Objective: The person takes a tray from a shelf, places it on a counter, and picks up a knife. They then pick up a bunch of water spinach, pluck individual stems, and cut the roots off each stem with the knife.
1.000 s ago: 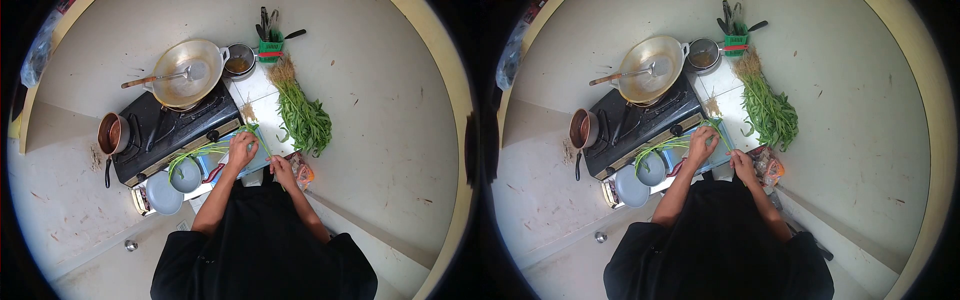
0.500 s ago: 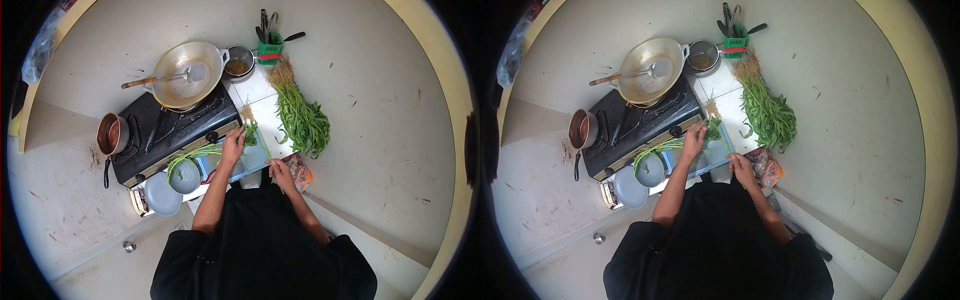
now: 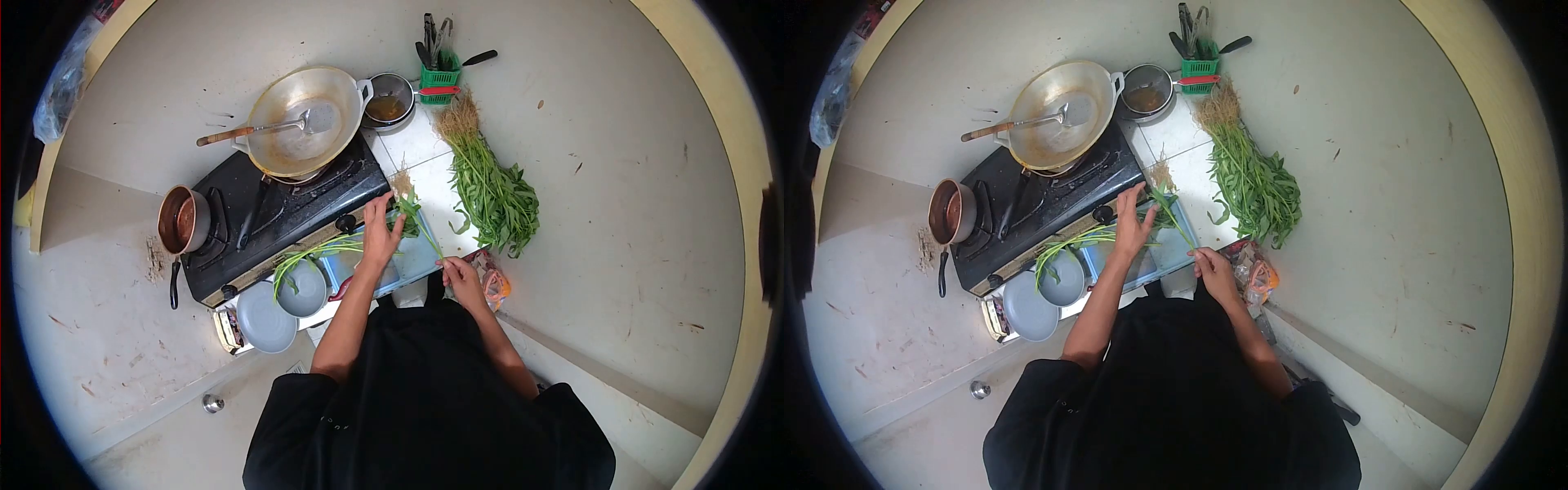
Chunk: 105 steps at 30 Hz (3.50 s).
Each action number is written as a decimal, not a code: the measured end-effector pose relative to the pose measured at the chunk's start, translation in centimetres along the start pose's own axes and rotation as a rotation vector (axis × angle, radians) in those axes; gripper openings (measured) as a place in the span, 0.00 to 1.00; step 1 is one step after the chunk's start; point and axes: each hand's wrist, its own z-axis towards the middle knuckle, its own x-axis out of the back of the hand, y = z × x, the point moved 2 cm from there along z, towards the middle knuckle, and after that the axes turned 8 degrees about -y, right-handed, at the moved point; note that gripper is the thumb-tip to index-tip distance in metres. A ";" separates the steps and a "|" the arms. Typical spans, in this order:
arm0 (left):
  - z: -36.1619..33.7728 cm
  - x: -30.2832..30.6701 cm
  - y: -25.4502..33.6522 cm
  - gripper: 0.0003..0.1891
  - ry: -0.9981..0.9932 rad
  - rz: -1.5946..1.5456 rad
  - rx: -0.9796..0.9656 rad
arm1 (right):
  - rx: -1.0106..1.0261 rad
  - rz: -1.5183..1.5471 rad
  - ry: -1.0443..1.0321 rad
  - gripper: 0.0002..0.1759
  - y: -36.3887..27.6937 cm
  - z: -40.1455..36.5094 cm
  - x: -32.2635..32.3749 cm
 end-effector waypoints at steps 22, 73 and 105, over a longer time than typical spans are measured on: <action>-1.1 0.5 1.4 0.11 -0.047 0.212 -0.156 | 0.032 0.049 0.123 0.12 1.2 0.7 0.1; 0.4 -1.0 -1.1 0.12 -0.276 -0.105 0.056 | 0.024 0.037 0.101 0.13 2.2 -0.2 1.0; 0.0 -2.9 -4.5 0.16 -0.220 -0.014 0.139 | -0.065 -0.008 0.137 0.17 1.8 -2.0 3.2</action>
